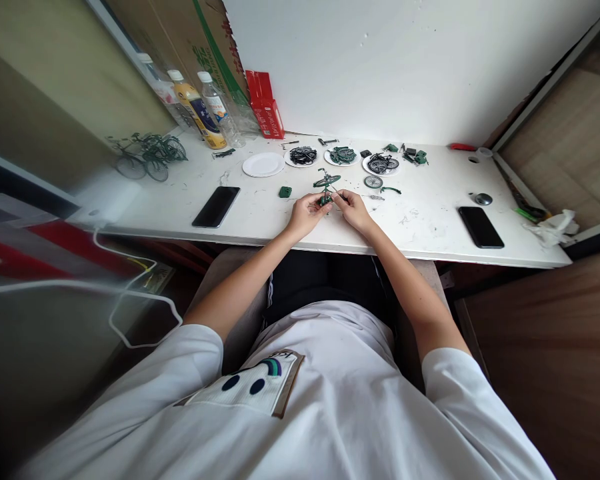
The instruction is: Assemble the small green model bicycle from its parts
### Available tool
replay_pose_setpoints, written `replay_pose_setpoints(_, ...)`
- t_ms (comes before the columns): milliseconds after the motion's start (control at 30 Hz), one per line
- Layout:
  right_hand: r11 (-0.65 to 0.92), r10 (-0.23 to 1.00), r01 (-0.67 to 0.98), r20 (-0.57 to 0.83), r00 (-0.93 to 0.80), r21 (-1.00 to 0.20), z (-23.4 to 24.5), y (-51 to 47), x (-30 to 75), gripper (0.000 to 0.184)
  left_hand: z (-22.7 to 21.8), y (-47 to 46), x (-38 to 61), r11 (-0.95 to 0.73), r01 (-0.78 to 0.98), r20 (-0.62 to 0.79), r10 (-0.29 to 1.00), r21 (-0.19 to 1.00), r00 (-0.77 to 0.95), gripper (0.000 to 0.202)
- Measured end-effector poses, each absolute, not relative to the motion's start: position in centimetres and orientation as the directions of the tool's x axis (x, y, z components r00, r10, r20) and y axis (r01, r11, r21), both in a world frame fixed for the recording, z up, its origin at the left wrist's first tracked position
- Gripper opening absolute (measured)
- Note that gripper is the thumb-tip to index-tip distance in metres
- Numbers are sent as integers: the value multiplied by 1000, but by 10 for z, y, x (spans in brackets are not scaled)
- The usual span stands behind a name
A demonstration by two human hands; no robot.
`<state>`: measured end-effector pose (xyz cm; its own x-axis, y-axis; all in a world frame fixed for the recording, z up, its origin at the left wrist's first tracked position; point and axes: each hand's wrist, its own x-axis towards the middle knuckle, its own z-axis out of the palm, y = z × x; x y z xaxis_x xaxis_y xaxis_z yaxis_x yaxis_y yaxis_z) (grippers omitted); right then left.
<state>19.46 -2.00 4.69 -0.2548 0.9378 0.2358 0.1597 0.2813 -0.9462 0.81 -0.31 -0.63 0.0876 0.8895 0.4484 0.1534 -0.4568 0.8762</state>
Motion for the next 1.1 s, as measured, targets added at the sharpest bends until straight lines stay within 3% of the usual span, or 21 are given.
replay_pose_setpoints(267,148,947,51,127,-296,-988,50,-20,197,65,-7,-3,8,-490,186,479,872,852,102,43)
replay_pose_setpoints(667,182,959,104,153,-239,-978,45,-14,196,75,-2,-6,8,-532,202,514,847,822,139,36)
replay_pose_setpoints(833,265,964,163,255,-81,-950,40,-7,199,78,-5,-3,8,-495,154,484,869,855,106,42)
replay_pose_setpoints(967,312,923,310,364,125,-898,35,0,205,70,-6,-1,8,-461,120,455,887,879,72,44)
replay_pose_setpoints(1100,324,890,410,421,173,-853,34,4,213,59,-7,1,7,-431,91,428,902,898,50,46)
